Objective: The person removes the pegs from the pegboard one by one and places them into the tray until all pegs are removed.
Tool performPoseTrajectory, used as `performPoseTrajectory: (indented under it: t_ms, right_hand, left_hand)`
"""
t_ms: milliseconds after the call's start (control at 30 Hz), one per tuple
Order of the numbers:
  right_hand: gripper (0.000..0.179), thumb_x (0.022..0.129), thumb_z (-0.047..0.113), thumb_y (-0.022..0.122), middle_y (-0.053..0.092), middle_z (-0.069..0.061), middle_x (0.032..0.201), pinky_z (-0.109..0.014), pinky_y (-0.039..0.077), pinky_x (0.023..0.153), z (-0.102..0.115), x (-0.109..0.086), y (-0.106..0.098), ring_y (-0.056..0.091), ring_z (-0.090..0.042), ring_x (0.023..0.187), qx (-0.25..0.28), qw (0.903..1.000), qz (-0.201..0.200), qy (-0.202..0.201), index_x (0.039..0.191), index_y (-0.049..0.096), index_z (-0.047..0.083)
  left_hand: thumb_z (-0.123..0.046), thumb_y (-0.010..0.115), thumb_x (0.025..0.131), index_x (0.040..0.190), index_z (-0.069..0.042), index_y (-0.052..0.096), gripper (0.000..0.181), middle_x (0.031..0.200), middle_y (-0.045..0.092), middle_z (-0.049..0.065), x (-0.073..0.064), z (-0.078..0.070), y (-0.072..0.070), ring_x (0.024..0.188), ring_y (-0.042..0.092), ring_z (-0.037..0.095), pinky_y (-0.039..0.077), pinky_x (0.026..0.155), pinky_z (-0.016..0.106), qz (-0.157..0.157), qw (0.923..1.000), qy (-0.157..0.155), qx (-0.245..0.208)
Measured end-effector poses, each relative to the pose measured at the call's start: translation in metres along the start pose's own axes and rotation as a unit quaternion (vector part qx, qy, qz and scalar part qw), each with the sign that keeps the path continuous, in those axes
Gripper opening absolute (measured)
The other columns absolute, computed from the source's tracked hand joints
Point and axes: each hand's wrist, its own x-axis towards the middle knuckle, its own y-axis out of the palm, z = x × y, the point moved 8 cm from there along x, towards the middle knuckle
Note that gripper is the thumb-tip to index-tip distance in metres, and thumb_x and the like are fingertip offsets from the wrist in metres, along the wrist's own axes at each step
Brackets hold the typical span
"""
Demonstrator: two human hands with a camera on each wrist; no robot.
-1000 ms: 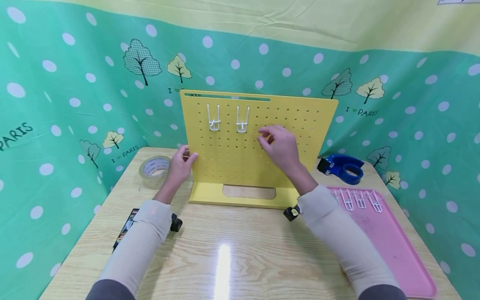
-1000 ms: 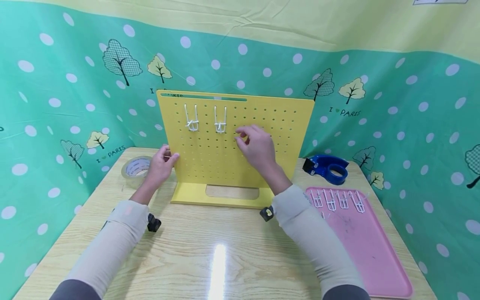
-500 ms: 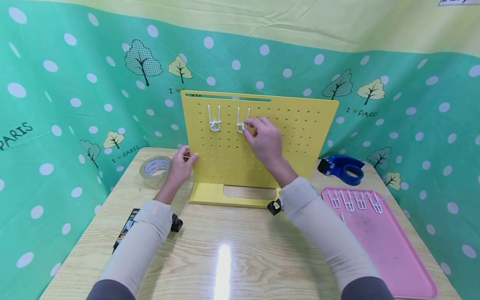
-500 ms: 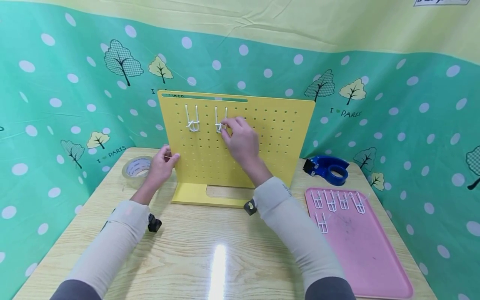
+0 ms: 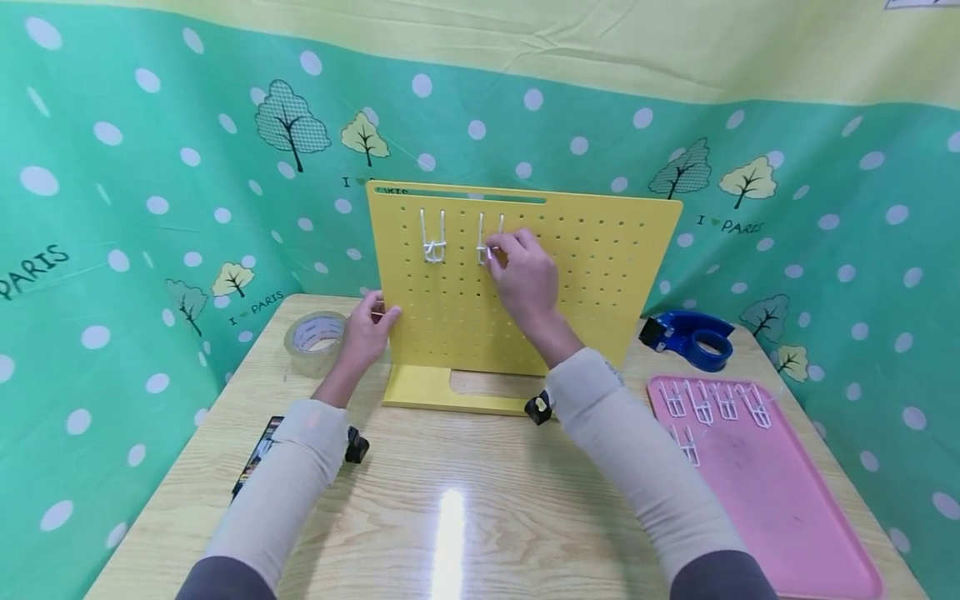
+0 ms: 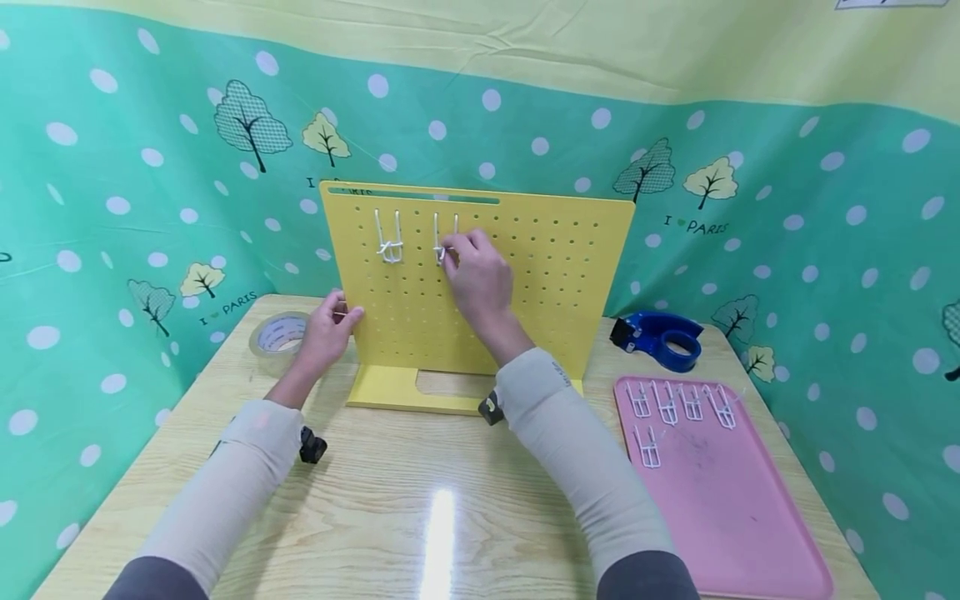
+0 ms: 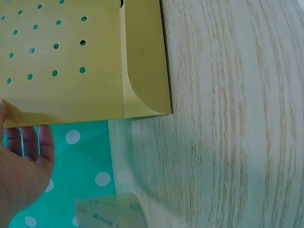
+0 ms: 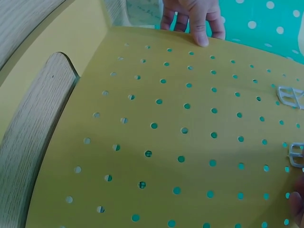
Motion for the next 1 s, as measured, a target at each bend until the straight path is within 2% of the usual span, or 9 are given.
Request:
performPoseTrajectory:
  t_ms: [300,533,700,1000]
  right_hand:
    - [0.013,0.094,0.025,0.073,0.071,-0.006,0.094,-0.029,0.054,0.057,0.006,0.001,-0.007,0.067,-0.02,0.072,0.004,0.9996,-0.02,-0.021,0.098,0.078,0.013]
    - [0.011,0.094,0.021,0.074,0.071,-0.007,0.093,-0.028,0.057,0.061,0.005,-0.002,-0.016,0.069,-0.02,0.072,0.038,0.9986,-0.027,-0.024,0.097,0.077,0.011]
    - [0.011,0.092,0.019,0.075,0.07,-0.008,0.092,-0.027,0.058,0.064,-0.001,-0.01,-0.021,0.069,-0.02,0.073,0.065,0.9978,-0.008,-0.007,0.097,0.077,0.009]
    - [0.014,0.092,0.023,0.077,0.07,-0.007,0.09,-0.03,0.059,0.063,-0.02,-0.033,-0.036,0.07,-0.02,0.072,0.062,0.9971,0.042,0.009,0.096,0.077,0.009]
  left_hand:
    - [-0.03,0.057,0.105,0.133,-0.008,0.055,0.035,0.112,0.062,0.019,0.0,0.001,0.0,0.099,0.059,0.03,0.053,0.083,0.037,0.002,1.0,-0.008,0.005]
    - [-0.032,0.057,0.105,0.132,-0.008,0.055,0.036,0.111,0.062,0.018,0.0,0.002,-0.001,0.097,0.059,0.03,0.052,0.081,0.035,0.001,0.9999,-0.008,0.009]
    - [-0.032,0.056,0.105,0.133,-0.007,0.054,0.037,0.11,0.062,0.018,0.0,0.002,-0.001,0.097,0.059,0.029,0.051,0.08,0.034,0.002,0.9999,-0.004,0.011]
    - [-0.031,0.058,0.105,0.131,-0.008,0.056,0.035,0.106,0.061,0.016,-0.001,0.001,0.0,0.092,0.057,0.026,0.051,0.076,0.032,0.0,1.0,-0.003,0.003]
